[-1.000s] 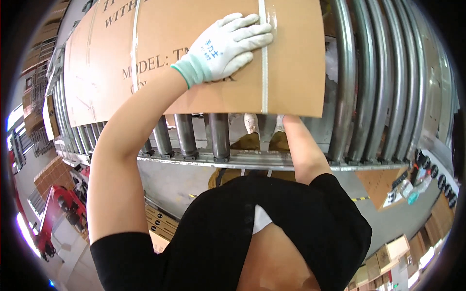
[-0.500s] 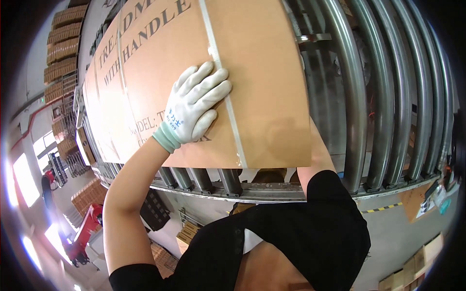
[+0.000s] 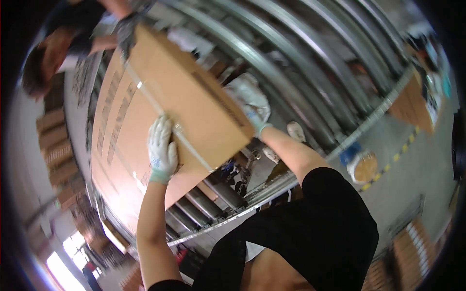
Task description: Tape a treadmill box and apply labels/stickers to circular components in a factory setting.
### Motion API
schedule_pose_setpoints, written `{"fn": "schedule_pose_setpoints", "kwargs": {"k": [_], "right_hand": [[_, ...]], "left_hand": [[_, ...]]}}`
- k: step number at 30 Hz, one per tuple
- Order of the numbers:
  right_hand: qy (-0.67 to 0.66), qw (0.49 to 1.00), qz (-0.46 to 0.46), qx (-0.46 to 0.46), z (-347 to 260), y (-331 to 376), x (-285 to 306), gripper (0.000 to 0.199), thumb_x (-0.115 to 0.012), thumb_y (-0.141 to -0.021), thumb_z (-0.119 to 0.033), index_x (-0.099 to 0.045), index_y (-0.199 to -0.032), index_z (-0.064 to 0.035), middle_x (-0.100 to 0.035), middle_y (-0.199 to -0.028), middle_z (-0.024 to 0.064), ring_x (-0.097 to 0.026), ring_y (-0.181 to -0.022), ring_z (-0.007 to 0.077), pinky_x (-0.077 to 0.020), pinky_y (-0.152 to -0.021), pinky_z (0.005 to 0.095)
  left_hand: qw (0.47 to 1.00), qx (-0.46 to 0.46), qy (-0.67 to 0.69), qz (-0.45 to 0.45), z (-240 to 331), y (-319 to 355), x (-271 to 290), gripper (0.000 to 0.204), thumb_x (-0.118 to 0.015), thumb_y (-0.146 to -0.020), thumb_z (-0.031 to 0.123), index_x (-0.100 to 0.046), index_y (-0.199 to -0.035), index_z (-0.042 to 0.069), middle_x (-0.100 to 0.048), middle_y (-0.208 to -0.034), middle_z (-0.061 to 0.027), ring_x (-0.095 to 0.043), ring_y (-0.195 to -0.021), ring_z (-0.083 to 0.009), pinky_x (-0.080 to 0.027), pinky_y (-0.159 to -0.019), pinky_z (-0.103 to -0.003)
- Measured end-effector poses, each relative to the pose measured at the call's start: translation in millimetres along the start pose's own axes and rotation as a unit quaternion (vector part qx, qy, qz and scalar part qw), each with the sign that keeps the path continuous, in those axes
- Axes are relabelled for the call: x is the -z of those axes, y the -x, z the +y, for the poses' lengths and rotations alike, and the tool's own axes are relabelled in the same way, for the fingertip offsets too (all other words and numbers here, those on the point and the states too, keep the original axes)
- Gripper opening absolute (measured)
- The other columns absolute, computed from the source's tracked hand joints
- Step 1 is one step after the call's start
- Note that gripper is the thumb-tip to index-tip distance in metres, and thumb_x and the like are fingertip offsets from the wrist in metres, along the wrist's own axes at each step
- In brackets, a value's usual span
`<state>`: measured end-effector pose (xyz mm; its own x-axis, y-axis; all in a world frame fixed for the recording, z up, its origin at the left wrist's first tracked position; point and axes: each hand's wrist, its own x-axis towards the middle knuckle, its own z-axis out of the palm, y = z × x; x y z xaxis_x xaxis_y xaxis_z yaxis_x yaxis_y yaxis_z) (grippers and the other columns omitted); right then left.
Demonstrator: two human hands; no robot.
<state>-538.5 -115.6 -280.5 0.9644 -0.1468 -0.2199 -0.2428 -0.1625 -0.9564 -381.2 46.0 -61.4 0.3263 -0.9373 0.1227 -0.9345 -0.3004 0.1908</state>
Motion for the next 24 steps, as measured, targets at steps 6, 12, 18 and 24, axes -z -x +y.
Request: {"fn": "schedule_pose_setpoints", "kwargs": {"k": [6,12,18,24], "right_hand": [[0.050,0.989,0.131,-0.053,-30.4,139.3,12.9,0.043,-0.060,-0.083,-0.025,-0.055,-0.119,-0.0013,-0.062,-0.109,0.0194,-0.057,-0.106,0.0349,-0.0457,-0.090,0.0412],[-0.101,0.885,0.447,-0.086,-46.5,253.8,99.6,0.023,-0.060,-0.088,-0.014,-0.061,-0.109,-0.0046,-0.065,-0.095,0.0105,-0.062,-0.082,0.0197,-0.0521,-0.077,0.0315],[-0.394,0.582,0.667,-0.248,43.6,291.7,156.4,0.026,-0.061,-0.088,-0.027,-0.061,-0.105,-0.0073,-0.061,-0.097,0.0041,-0.056,-0.082,0.0145,-0.0454,-0.071,0.0270],[-0.645,0.421,0.603,-0.208,156.5,249.4,159.6,0.048,-0.053,-0.088,-0.045,-0.054,-0.116,-0.0062,-0.056,-0.111,0.0100,-0.052,-0.096,0.0228,-0.0441,-0.083,0.0375]], "left_hand": [[0.993,-0.039,-0.102,0.052,-1.4,22.5,5.7,0.045,-0.043,-0.084,0.013,-0.049,-0.126,-0.004,-0.050,-0.130,-0.0229,-0.047,-0.120,-0.0398,-0.035,-0.103,-0.049],[0.984,-0.071,-0.134,0.096,32.5,-4.4,-1.2,0.040,-0.047,-0.082,0.011,-0.052,-0.119,-0.004,-0.055,-0.123,-0.0211,-0.051,-0.113,-0.0391,-0.038,-0.100,-0.048],[0.981,-0.188,-0.056,-0.003,134.4,-70.4,-11.8,0.041,-0.055,-0.078,0.019,-0.058,-0.116,0.003,-0.056,-0.123,-0.0142,-0.047,-0.120,-0.0362,-0.028,-0.106,-0.051],[0.976,-0.215,-0.022,-0.028,132.7,-81.4,-31.6,0.023,-0.053,-0.080,0.017,-0.064,-0.098,0.008,-0.062,-0.110,-0.0071,-0.049,-0.117,-0.0333,-0.026,-0.107,-0.052]]}}
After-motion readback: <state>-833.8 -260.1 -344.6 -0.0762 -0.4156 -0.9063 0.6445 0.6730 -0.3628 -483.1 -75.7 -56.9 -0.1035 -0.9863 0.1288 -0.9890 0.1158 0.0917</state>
